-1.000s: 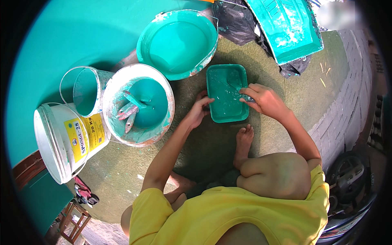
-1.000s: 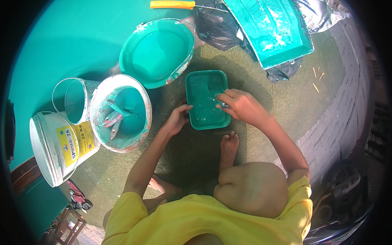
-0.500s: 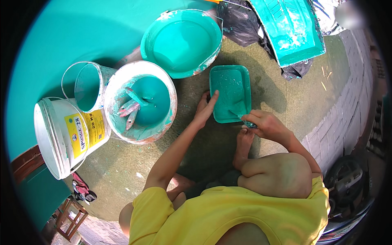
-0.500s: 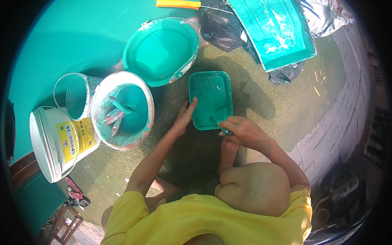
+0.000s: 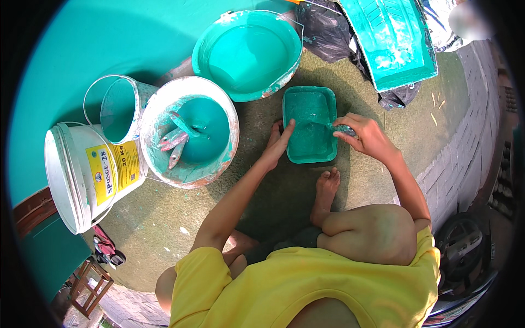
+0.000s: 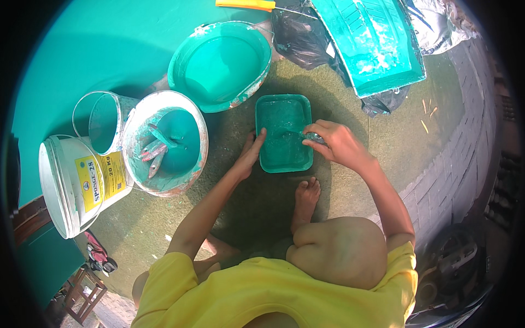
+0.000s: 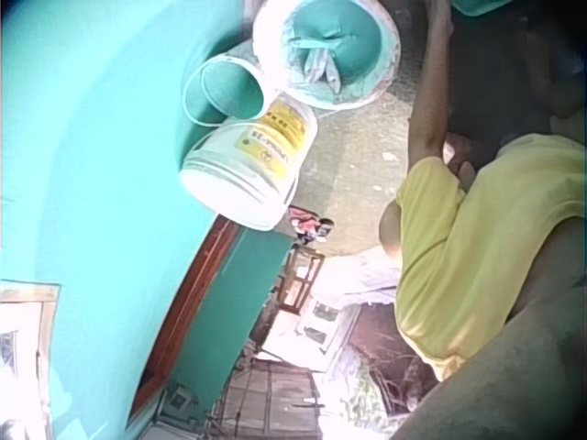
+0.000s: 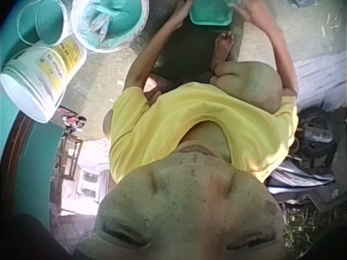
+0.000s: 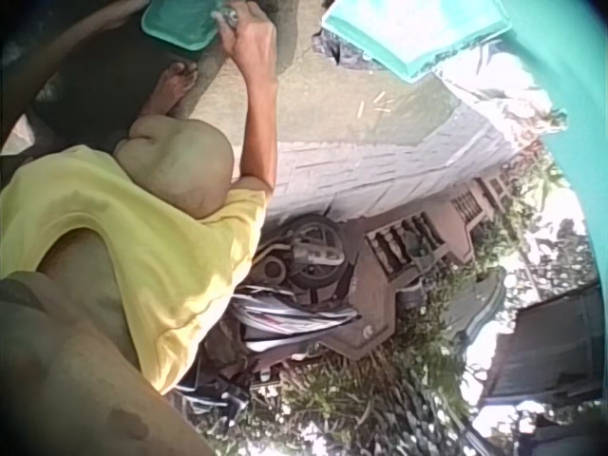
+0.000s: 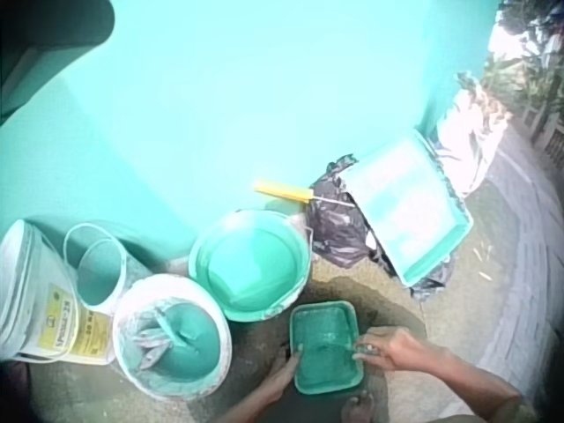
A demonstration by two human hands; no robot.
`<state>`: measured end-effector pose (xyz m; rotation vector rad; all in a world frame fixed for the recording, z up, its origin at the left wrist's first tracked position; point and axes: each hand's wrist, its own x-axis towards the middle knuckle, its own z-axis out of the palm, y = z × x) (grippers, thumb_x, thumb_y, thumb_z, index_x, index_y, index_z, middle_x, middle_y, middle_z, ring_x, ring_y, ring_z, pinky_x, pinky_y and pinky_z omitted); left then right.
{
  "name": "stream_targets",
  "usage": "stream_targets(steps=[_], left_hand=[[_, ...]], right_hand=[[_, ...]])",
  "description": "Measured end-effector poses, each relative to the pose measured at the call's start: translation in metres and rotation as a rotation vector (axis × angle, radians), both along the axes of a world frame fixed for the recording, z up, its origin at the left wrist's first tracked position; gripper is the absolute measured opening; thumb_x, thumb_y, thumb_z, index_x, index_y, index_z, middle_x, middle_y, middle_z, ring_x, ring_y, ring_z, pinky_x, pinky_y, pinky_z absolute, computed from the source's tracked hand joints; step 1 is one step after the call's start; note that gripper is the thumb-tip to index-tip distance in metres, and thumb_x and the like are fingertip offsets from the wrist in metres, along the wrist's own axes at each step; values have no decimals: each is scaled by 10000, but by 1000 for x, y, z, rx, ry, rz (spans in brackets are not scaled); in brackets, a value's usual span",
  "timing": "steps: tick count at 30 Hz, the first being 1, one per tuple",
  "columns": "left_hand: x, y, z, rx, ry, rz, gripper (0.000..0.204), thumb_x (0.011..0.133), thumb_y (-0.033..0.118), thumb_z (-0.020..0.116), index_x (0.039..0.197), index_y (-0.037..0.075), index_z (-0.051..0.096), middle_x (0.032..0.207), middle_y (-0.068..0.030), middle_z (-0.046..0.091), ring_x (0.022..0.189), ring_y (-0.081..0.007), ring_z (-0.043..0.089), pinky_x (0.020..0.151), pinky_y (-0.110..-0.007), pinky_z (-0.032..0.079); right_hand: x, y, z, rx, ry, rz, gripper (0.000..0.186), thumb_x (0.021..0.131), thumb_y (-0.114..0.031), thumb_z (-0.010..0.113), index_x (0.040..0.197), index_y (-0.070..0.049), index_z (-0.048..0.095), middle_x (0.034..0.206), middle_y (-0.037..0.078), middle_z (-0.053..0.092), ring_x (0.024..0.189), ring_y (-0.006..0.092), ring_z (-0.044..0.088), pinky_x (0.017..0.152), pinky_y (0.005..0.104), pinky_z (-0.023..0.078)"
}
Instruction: The person moves paint trays and buckets, then pours water from a large bucket into paint containers and stirs the mixture with a brush to prepare green paint.
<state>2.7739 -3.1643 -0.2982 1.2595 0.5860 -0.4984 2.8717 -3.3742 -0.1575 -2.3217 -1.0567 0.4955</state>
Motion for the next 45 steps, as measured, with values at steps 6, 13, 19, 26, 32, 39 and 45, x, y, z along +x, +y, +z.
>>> stream_targets(steps=[6,13,19,26,32,39,45], left_hand=[[0,0,1,1,17,-3,941,796,682,475,1353,-23,193,1334,-192,327,1256,-270,332,1038,-370,265],[1,0,-1,-18,2,-3,941,795,687,469,1349,-23,197,1330,-189,322,1256,-266,327,1041,-370,259],[0,0,3,-16,-8,8,924,804,678,466,1346,-23,203,1319,-180,326,1250,-260,328,1038,-365,261],[0,0,-6,-20,-10,18,935,793,685,475,1341,-24,209,1315,-170,308,1244,-257,323,1034,-362,263],[0,1,-8,-23,7,9,972,769,714,474,1342,-22,204,1312,-172,304,1245,-265,319,1032,-377,263],[0,1,-5,-25,5,-1,971,773,720,459,1348,-17,196,1335,-181,293,1261,-276,307,1036,-386,259],[1,0,-2,0,3,15,933,800,703,431,1361,-1,184,1345,-194,296,1265,-287,311,1035,-389,260]], right_hand=[[12,5,-7,16,-146,32,252,809,-199,630,1000,-41,588,855,120,564,716,319,579,637,403,476],[14,8,-19,42,-268,72,285,779,-175,650,1026,-51,580,852,99,549,752,288,578,655,383,483],[-9,0,-19,8,-262,113,289,744,-152,676,998,-49,583,819,78,545,765,250,580,657,353,482],[-40,-6,-17,-7,-214,133,290,730,-155,683,983,-54,585,804,77,551,747,254,578,650,347,475],[-50,-8,-12,0,-121,120,302,722,-157,689,982,-46,581,796,88,550,746,275,573,635,364,466],[-60,-4,-17,155,-11,71,270,753,-166,691,967,-45,578,795,98,580,714,285,590,607,354,477],[-55,8,-15,150,73,58,236,774,-203,682,941,-64,590,803,101,589,712,289,594,609,355,480]])
